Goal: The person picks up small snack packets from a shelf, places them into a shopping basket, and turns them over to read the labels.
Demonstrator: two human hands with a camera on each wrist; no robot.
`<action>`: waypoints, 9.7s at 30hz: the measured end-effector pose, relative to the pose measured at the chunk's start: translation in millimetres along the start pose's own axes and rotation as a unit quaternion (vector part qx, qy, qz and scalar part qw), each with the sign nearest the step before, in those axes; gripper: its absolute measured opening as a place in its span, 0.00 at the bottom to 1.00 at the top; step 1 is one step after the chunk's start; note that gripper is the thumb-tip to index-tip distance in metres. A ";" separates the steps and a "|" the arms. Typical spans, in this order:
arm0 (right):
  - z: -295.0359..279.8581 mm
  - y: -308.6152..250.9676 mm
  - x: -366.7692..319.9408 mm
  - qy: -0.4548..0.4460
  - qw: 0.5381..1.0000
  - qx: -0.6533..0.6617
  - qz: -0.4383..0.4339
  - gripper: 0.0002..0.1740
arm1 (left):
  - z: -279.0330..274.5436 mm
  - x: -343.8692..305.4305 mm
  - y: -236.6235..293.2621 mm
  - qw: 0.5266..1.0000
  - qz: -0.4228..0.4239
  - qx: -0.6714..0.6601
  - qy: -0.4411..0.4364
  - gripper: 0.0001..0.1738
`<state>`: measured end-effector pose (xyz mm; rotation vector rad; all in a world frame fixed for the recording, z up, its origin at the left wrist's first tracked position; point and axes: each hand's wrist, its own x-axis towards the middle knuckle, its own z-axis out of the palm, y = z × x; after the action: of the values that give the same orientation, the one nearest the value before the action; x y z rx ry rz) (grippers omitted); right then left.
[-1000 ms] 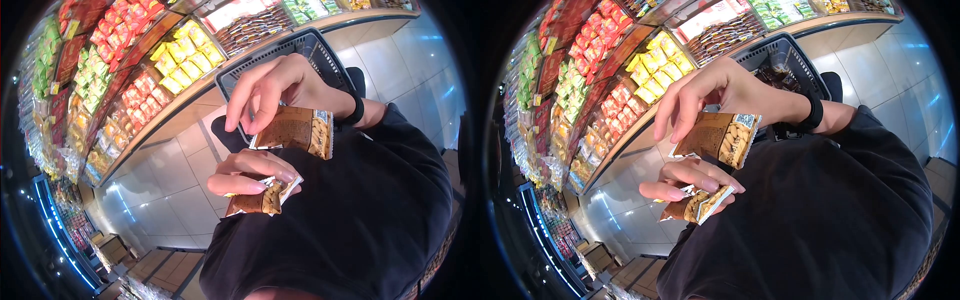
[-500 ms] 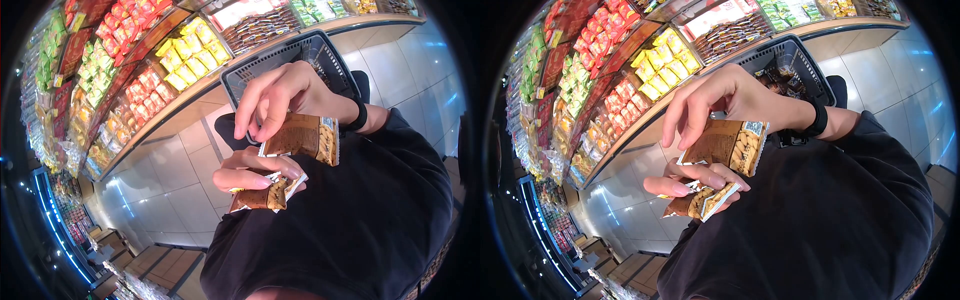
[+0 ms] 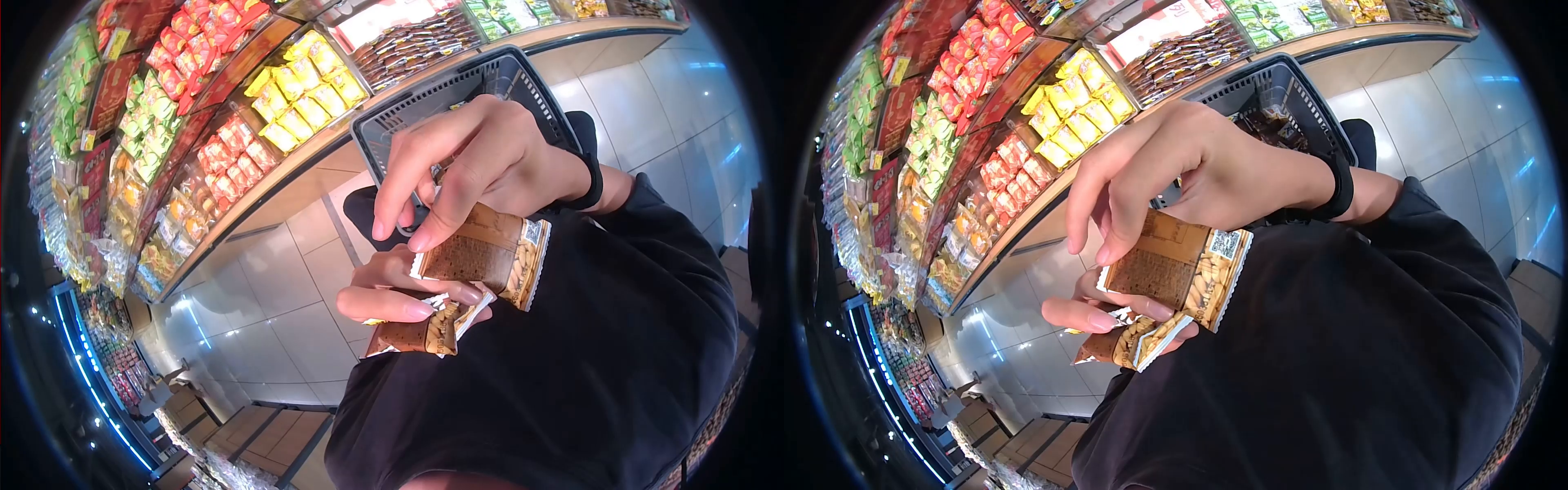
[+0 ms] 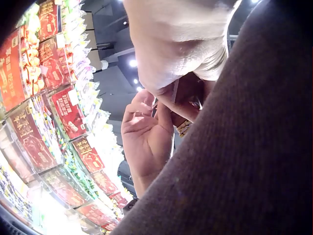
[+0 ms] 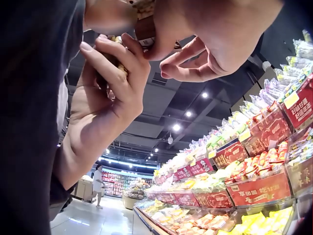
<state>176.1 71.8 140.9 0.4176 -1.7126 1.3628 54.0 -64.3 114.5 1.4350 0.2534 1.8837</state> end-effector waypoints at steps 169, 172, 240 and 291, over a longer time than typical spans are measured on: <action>-19.4 -16.6 15.4 -0.119 0.985 0.122 0.020 0.12 | 13.1 30.9 23.0 0.976 -0.042 -0.015 -0.213 0.26; -19.1 -15.7 14.7 -0.114 0.985 0.127 0.011 0.12 | 15.8 28.7 21.5 0.985 -0.034 0.012 -0.171 0.22; -284.9 277.8 -92.8 -0.111 0.751 -0.584 0.286 0.15 | -97.0 -25.3 -93.2 0.830 -0.423 0.007 0.363 0.22; -13.1 24.7 -77.3 0.094 0.855 -0.411 0.301 0.10 | -50.1 5.7 -86.4 0.844 -0.360 0.089 0.386 0.24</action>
<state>206.9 72.6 64.6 -0.7695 -2.1414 0.8668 46.1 13.9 52.6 0.4524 1.1987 1.6852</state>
